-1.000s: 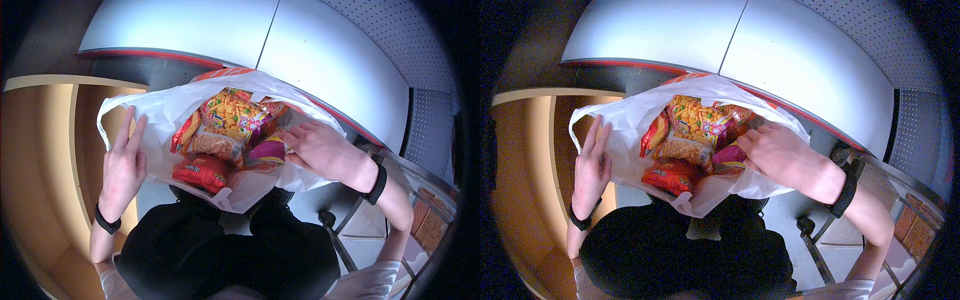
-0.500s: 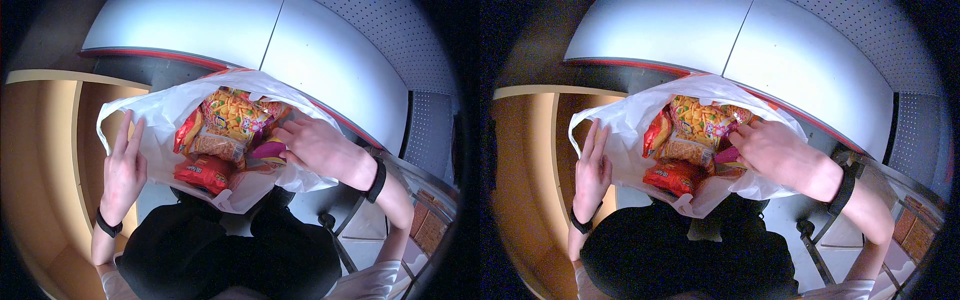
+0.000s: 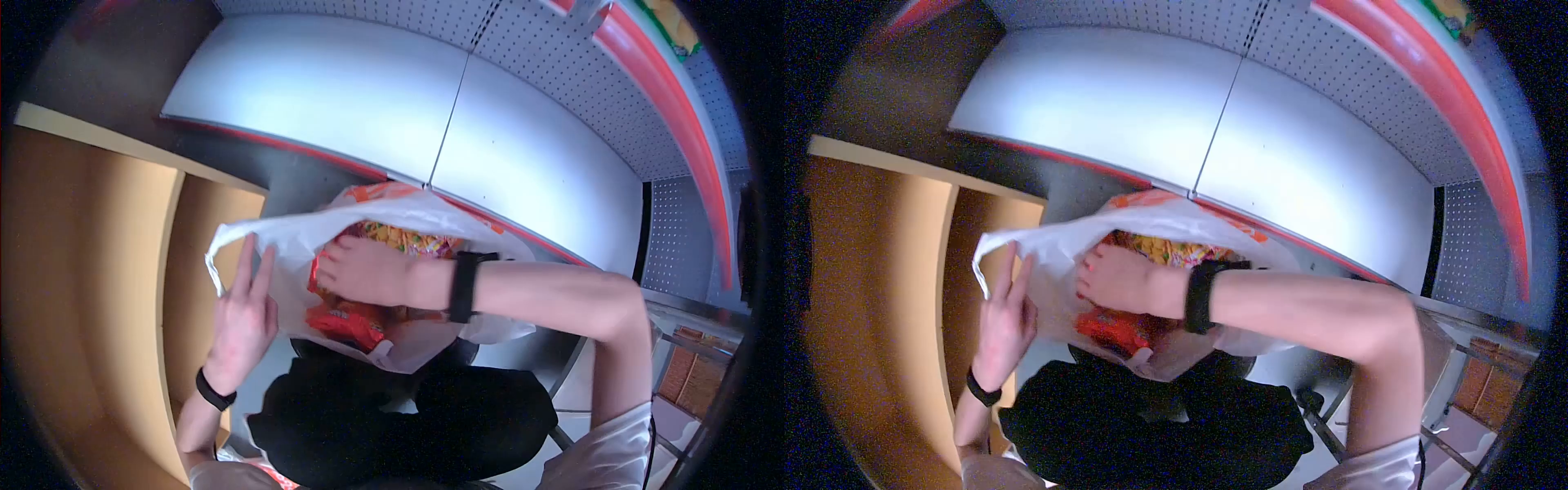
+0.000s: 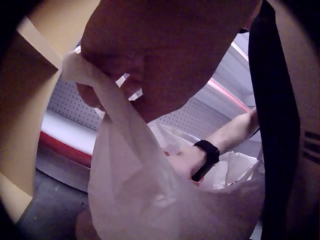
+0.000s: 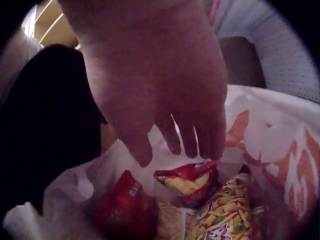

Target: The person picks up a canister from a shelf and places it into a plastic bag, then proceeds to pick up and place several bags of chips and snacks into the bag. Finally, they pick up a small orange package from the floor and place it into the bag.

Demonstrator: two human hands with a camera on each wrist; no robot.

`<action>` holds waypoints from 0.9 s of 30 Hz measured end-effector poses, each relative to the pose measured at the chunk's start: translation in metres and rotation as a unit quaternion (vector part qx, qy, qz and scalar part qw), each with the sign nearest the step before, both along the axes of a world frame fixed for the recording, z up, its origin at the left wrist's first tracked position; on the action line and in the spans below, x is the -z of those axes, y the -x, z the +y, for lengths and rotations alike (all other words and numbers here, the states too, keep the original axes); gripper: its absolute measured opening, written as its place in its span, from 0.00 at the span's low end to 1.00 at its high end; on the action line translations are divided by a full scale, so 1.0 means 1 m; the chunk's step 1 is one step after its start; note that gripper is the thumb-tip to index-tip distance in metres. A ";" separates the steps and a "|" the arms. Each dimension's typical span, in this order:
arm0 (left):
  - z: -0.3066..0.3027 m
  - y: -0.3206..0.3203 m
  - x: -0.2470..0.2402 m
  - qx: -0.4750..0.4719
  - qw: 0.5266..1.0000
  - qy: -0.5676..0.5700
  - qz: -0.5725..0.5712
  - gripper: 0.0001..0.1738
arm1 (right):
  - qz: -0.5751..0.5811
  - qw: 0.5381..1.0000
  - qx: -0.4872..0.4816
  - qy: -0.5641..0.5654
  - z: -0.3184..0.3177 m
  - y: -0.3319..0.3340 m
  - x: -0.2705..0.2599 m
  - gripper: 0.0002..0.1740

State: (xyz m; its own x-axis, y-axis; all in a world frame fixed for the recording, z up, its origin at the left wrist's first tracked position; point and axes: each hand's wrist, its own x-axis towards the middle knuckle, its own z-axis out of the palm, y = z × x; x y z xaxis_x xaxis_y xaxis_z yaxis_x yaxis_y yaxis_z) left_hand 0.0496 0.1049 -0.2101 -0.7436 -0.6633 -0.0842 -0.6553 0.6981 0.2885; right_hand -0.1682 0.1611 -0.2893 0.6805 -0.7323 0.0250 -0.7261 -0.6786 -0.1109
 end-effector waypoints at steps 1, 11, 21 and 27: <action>0.000 -0.002 0.000 -0.006 1.000 0.001 -0.006 0.39 | 0.000 0.999 -0.011 0.039 -0.008 -0.011 0.012 0.15; -0.011 -0.016 0.011 -0.001 1.000 0.023 0.006 0.37 | 0.073 0.988 -0.002 0.135 -0.051 -0.034 0.082 0.18; -0.014 -0.021 0.012 -0.016 1.000 0.015 0.012 0.37 | 0.156 0.977 -0.078 0.122 -0.039 -0.025 0.099 0.15; -0.017 -0.022 0.010 -0.034 0.999 0.016 0.010 0.36 | 0.039 0.995 -0.084 0.033 -0.027 -0.004 0.030 0.13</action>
State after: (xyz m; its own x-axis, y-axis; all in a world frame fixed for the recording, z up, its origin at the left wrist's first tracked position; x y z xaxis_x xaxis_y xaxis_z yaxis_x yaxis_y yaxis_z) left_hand 0.0719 0.0881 -0.2202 -0.6987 -0.7138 -0.0482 -0.6955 0.6619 0.2795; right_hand -0.1640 0.1344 -0.3194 0.7954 -0.6060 0.0106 -0.6059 -0.7955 -0.0100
